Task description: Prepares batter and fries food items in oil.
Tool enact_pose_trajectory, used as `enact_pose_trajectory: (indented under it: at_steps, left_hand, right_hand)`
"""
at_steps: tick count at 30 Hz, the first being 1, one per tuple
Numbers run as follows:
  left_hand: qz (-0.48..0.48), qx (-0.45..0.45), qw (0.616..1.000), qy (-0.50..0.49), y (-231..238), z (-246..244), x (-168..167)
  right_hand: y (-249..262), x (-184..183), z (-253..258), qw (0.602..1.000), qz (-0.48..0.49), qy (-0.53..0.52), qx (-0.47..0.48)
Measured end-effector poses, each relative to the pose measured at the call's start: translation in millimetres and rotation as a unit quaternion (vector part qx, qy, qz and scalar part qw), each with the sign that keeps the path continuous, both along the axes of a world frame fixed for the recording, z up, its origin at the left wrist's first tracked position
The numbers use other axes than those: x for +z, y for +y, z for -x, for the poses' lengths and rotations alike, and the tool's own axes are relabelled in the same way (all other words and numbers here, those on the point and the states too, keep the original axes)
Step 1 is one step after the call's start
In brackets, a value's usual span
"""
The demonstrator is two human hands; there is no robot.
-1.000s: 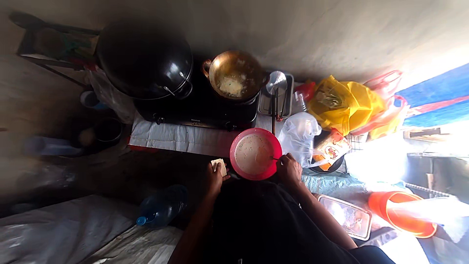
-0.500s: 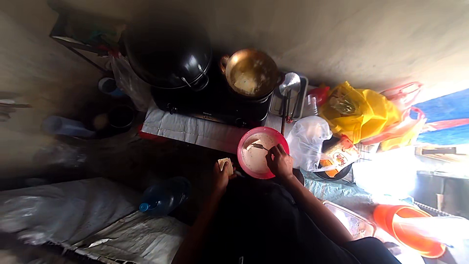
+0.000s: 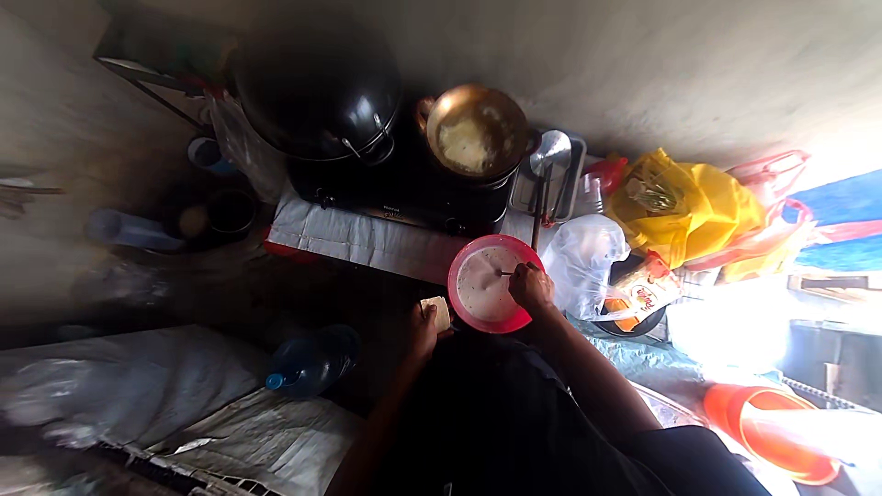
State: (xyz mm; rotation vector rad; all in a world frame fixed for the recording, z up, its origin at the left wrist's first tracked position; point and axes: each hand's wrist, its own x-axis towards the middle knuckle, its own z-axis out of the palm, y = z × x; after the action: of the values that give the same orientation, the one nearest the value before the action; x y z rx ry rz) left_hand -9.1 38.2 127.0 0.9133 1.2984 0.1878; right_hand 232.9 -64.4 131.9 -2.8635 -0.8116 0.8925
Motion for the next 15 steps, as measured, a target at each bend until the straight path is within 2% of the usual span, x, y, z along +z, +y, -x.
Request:
enact_pose_trajectory:
  at_steps: [6,11,15]
  left_hand:
    - [-0.005,0.001,1.000,0.007,4.2,-0.8,-5.1]
    - [-0.021,-0.022,0.999,0.014,5.1,-7.3,-8.4]
    - [-0.020,-0.032,0.999,0.015,7.4,-11.7,-7.2]
  right_hand:
    - [-19.4,14.7,-1.0,0.999,0.031,0.006,0.042]
    - [-34.1,48.3,-7.8,0.996,-0.011,-0.068,0.053]
    - [-40.2,65.8,-7.7,0.997,0.052,-0.030,0.044]
